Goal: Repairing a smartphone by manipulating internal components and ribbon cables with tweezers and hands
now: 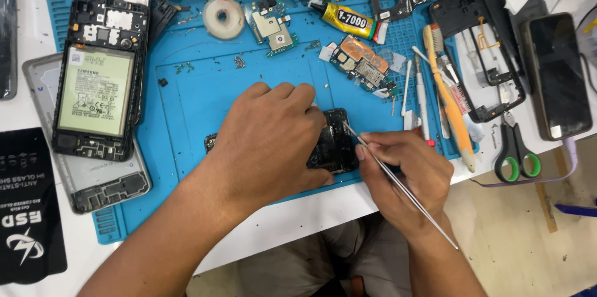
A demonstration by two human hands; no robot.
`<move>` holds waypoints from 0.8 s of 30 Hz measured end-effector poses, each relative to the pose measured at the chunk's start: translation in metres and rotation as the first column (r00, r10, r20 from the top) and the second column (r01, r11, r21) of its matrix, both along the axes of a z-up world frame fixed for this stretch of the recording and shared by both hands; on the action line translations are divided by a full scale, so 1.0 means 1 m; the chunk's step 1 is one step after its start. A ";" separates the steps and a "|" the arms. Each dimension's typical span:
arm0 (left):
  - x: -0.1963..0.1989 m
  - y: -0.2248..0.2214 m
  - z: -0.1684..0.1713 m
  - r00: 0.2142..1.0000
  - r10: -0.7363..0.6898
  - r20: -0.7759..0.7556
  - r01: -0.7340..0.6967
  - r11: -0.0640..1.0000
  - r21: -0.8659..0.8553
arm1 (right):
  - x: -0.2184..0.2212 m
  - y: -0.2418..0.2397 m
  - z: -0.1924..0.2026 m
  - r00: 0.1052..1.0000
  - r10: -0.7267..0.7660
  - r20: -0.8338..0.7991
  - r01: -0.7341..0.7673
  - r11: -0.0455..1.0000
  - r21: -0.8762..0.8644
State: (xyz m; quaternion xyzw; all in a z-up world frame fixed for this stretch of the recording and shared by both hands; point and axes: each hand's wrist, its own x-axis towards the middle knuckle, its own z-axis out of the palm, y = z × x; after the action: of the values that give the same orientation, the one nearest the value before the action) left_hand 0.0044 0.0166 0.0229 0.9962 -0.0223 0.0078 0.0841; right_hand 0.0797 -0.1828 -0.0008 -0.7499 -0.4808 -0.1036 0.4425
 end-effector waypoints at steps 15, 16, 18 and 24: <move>0.000 0.002 0.001 0.999 -0.004 0.039 0.003 1.000 0.021 | 0.001 -0.002 -0.002 0.998 -0.001 -0.055 0.003 1.000 0.030; 0.000 0.002 0.000 0.999 -0.012 0.034 0.011 1.000 0.029 | 0.001 -0.003 -0.002 0.998 -0.008 -0.060 0.010 0.999 0.038; 0.001 0.001 -0.001 0.999 -0.009 0.050 0.008 1.000 0.030 | 0.002 -0.004 -0.003 0.999 -0.001 -0.054 0.002 1.000 0.020; 0.001 0.002 0.001 1.000 -0.011 0.017 0.011 1.000 -0.010 | 0.005 -0.006 -0.003 1.000 0.020 -0.020 -0.019 0.999 0.026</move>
State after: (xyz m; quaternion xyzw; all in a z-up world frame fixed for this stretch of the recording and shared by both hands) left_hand 0.0058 0.0187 0.0241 0.9955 -0.0286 0.0160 0.0892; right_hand 0.0851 -0.1892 -0.0043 -0.7405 -0.4820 -0.0977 0.4580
